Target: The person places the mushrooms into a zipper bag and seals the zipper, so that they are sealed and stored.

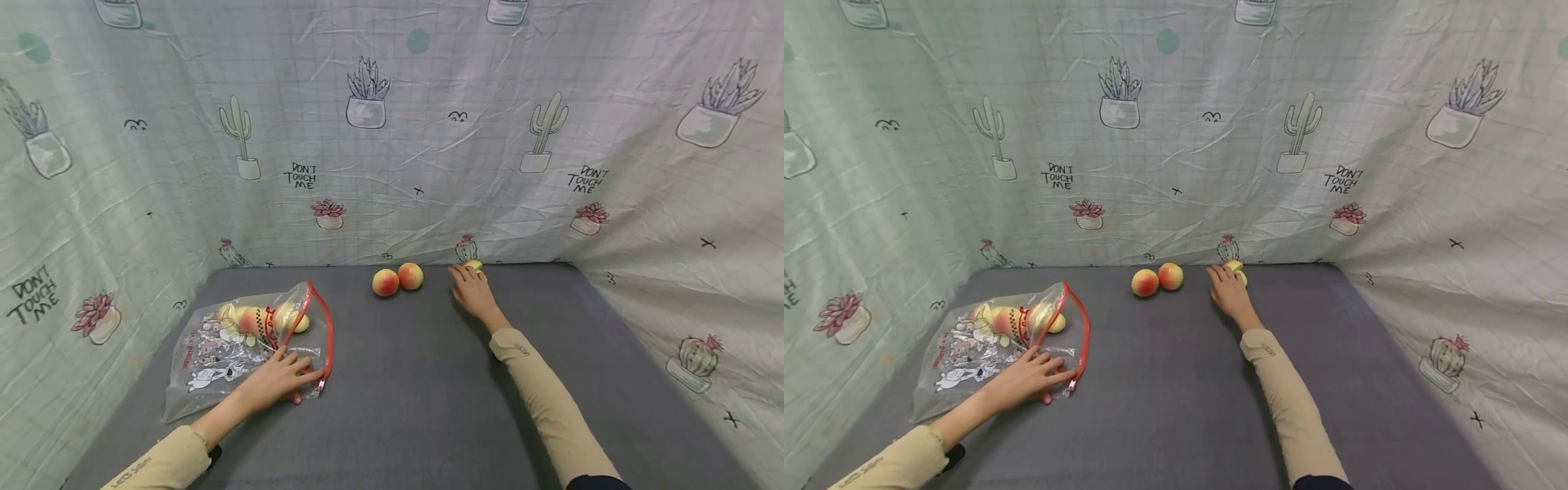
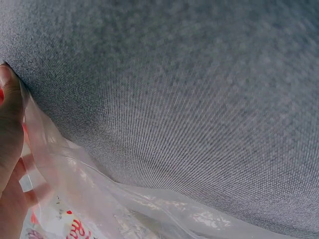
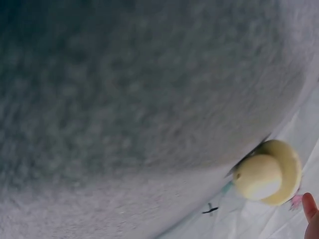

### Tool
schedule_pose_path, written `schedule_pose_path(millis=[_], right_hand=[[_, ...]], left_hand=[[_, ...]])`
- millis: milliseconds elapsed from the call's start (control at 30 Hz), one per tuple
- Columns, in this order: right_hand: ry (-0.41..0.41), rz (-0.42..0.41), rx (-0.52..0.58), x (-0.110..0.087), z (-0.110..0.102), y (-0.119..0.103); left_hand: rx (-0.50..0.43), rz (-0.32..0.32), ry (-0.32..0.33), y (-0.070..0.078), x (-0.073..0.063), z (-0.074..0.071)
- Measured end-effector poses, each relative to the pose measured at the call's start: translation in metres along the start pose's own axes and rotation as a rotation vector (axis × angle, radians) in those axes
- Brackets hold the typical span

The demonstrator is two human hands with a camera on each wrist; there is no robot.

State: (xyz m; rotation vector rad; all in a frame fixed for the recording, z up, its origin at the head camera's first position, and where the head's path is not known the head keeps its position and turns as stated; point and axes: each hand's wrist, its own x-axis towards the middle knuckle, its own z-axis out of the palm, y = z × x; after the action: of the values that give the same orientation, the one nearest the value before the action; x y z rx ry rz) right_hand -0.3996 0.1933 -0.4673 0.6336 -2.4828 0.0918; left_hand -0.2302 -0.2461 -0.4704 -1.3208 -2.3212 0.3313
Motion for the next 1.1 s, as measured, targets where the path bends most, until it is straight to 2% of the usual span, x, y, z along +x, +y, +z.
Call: schedule_pose_path(millis=[333,533,867,1100], right_hand=[[-0.035,0.146,0.017,-0.002,-0.001,0.02],[-0.105,0.22,0.027,-0.003,-0.004,0.027],[-0.196,0.283,0.06,0.001,0.003,0.039],[-0.257,0.289,0.063,0.0,0.002,0.044]], left_hand=[[0.012,-0.002,0.005,0.001,0.0,-0.003],[0.006,-0.004,0.002,0.001,0.0,-0.004],[0.008,-0.009,-0.001,0.002,0.0,-0.002],[0.006,-0.014,-0.022,0.002,0.0,-0.003]])
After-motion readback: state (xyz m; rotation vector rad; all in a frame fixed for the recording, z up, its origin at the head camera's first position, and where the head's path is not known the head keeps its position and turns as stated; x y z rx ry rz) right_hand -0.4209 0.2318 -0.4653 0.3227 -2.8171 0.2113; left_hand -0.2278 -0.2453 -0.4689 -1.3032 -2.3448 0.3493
